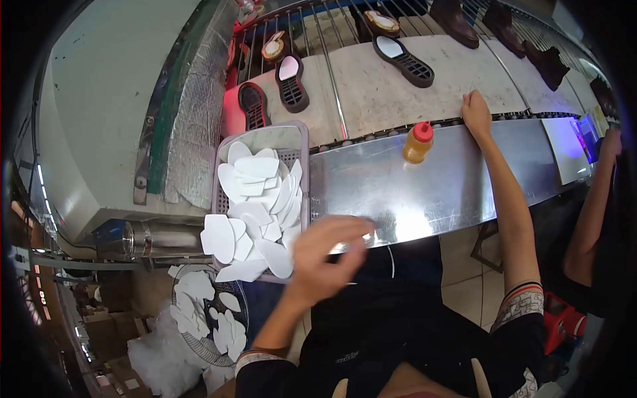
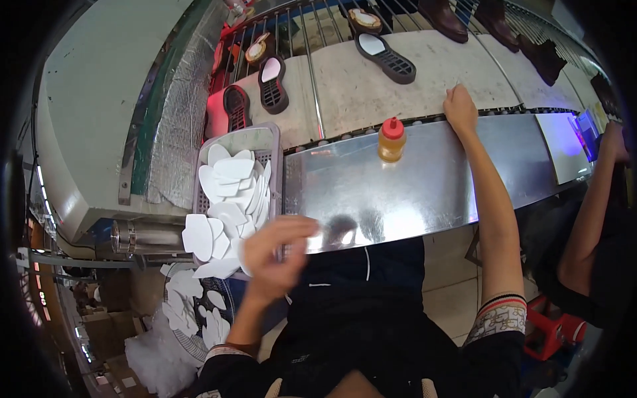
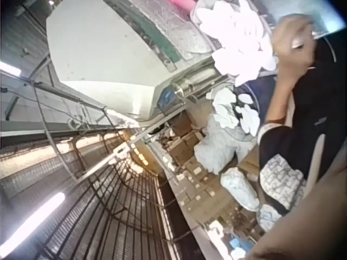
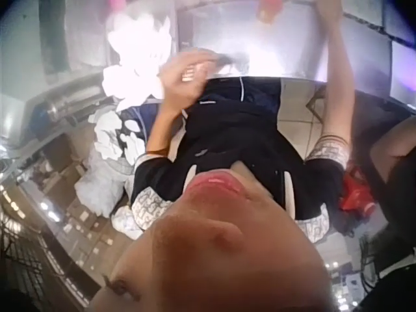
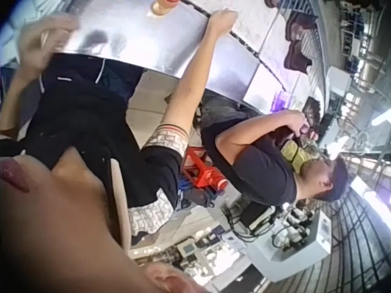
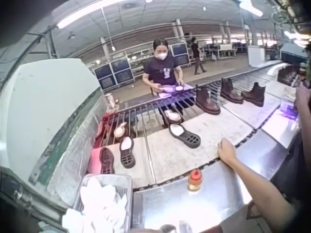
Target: Applying glue and white lining material to rubber shoe soles on a manufacturing line.
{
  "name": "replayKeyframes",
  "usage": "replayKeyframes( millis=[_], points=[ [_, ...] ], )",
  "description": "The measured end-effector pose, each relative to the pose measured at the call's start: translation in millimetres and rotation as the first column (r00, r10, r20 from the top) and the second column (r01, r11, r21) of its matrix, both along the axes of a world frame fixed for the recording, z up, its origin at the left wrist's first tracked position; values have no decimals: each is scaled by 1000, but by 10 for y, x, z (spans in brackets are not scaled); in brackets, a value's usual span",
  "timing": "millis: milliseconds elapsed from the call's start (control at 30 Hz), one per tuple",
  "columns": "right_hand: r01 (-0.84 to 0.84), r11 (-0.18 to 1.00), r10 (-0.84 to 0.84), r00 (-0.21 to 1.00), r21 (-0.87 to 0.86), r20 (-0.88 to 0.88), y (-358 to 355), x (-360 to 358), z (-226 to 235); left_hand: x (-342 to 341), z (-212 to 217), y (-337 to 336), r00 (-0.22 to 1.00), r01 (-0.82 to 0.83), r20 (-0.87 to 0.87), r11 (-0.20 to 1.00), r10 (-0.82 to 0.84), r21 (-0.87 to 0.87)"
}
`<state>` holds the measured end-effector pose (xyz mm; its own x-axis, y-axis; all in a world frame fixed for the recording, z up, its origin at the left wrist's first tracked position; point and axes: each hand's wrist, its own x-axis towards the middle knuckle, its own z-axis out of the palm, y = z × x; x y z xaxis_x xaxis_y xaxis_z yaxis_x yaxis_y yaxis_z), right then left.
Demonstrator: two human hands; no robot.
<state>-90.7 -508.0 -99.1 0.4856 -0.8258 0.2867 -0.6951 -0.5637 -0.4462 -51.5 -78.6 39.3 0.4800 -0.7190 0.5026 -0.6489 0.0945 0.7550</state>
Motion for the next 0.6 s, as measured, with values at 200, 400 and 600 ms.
replayKeyframes(
  millis=[200,400,600],
  points=[
    [-8,998,15,995,-65,101,36,87,-20,1326,18,-205,879,-335,414,925,239,178],
    [-39,999,40,994,-13,98,141,160,-32,2092,-347,-246,904,-304,427,697,-4,650],
    [12,1000,-13,998,7,58,110,130,93,2612,-193,-237,991,79,-28,414,-128,907]
  ],
)
